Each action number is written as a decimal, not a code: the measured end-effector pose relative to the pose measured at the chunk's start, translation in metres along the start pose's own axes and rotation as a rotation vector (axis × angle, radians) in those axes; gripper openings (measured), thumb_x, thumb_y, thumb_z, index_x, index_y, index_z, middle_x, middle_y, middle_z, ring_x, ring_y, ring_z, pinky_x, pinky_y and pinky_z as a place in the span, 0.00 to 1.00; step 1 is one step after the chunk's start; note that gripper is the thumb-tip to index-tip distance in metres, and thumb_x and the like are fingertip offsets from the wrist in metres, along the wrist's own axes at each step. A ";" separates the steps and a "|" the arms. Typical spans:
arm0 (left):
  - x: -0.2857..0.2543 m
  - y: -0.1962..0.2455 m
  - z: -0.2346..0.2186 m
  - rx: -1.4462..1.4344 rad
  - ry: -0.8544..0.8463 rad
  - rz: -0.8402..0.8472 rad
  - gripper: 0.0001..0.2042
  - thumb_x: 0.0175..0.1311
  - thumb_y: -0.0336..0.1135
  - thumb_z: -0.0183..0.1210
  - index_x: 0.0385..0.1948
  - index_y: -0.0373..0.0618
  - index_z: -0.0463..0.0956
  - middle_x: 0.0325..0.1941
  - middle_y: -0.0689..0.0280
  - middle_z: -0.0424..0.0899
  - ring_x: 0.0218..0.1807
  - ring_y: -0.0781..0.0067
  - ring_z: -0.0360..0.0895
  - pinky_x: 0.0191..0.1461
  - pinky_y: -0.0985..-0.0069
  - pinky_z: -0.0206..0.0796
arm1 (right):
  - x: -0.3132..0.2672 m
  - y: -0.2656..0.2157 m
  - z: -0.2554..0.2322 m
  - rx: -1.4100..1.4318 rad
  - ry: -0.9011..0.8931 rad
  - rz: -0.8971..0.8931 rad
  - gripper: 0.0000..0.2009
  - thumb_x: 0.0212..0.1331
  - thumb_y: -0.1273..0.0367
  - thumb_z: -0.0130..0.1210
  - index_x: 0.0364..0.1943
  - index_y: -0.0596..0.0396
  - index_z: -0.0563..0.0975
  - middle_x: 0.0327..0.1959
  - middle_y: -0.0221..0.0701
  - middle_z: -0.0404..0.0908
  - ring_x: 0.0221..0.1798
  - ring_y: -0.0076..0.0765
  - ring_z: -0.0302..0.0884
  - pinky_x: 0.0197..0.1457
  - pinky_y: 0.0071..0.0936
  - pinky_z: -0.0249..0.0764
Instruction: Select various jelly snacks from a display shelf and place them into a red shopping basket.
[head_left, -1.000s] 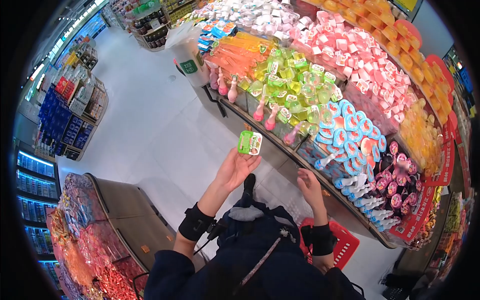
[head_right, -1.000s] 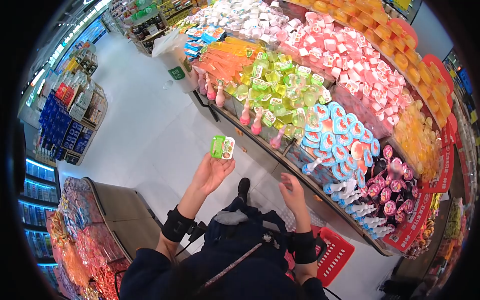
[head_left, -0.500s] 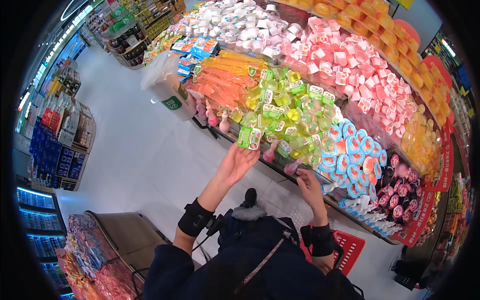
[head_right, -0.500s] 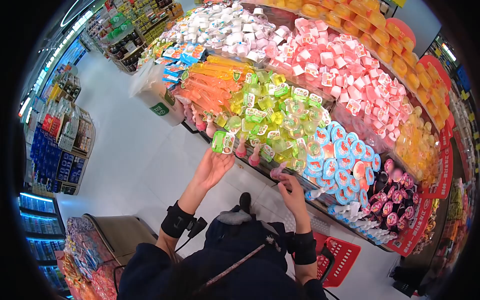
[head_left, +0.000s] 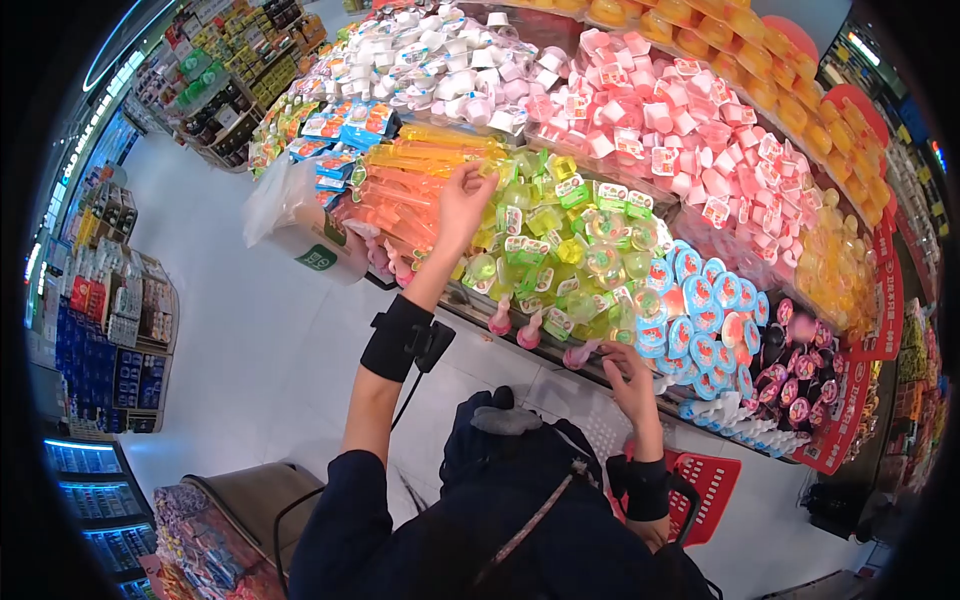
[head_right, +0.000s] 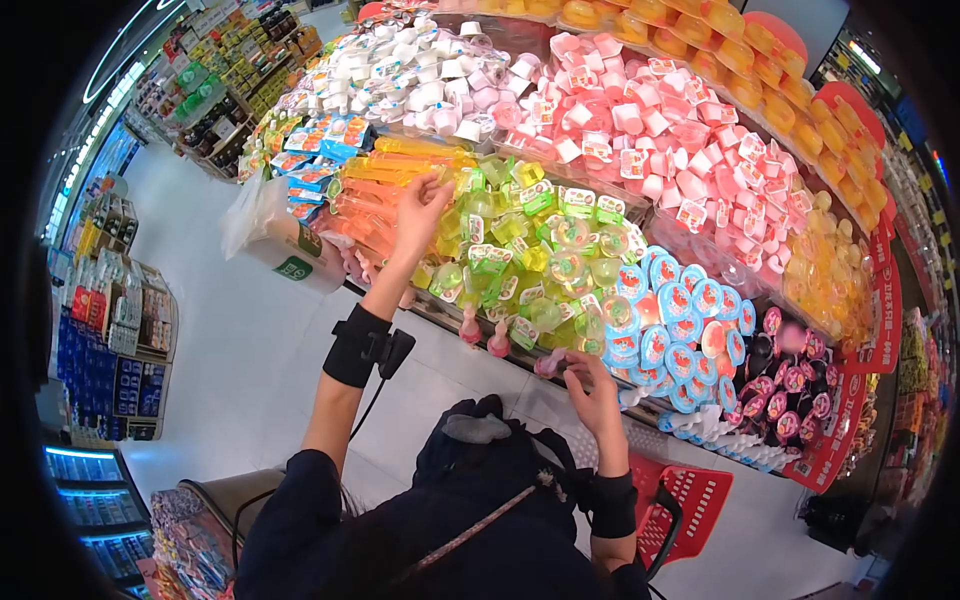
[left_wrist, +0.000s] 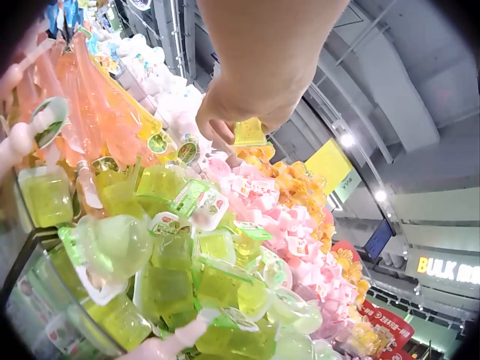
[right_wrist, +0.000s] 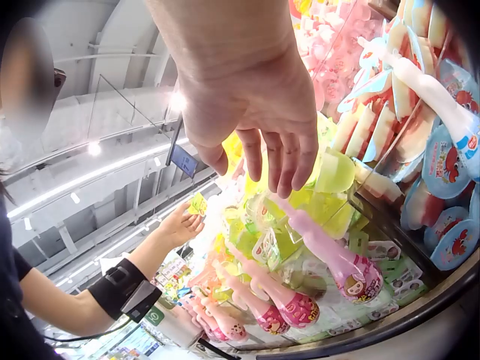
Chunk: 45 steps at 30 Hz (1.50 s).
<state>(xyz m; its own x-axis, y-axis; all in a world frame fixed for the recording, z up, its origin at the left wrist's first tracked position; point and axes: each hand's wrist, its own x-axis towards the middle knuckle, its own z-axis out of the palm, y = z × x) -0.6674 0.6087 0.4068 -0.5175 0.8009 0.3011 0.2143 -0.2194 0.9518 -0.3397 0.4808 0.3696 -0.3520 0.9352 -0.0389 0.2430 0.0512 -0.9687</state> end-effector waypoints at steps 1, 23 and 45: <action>0.008 -0.001 0.005 0.000 -0.005 -0.001 0.19 0.49 0.34 0.61 0.40 0.32 0.68 0.31 0.64 0.75 0.30 0.80 0.71 0.34 0.83 0.65 | 0.001 0.002 -0.001 -0.010 0.012 -0.012 0.15 0.50 0.76 0.51 0.44 0.59 0.69 0.38 0.34 0.74 0.40 0.27 0.72 0.44 0.23 0.69; -0.043 0.040 0.008 0.123 -0.121 0.144 0.15 0.52 0.30 0.56 0.42 0.37 0.67 0.37 0.61 0.76 0.42 0.73 0.73 0.45 0.77 0.64 | -0.013 0.009 -0.020 0.016 0.045 -0.030 0.14 0.51 0.75 0.51 0.44 0.59 0.69 0.39 0.34 0.73 0.38 0.26 0.72 0.43 0.23 0.68; -0.329 0.070 -0.011 0.009 0.018 -0.157 0.13 0.58 0.28 0.49 0.45 0.38 0.64 0.39 0.63 0.74 0.43 0.76 0.71 0.46 0.81 0.61 | -0.129 0.047 -0.097 -0.054 -0.036 -0.068 0.15 0.50 0.73 0.51 0.44 0.59 0.69 0.41 0.34 0.73 0.37 0.29 0.73 0.41 0.24 0.69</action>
<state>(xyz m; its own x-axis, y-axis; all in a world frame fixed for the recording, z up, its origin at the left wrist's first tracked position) -0.4917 0.3239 0.3752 -0.5600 0.8149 0.1497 0.1369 -0.0872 0.9867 -0.1949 0.3969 0.3529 -0.4011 0.9159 0.0169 0.2658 0.1340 -0.9547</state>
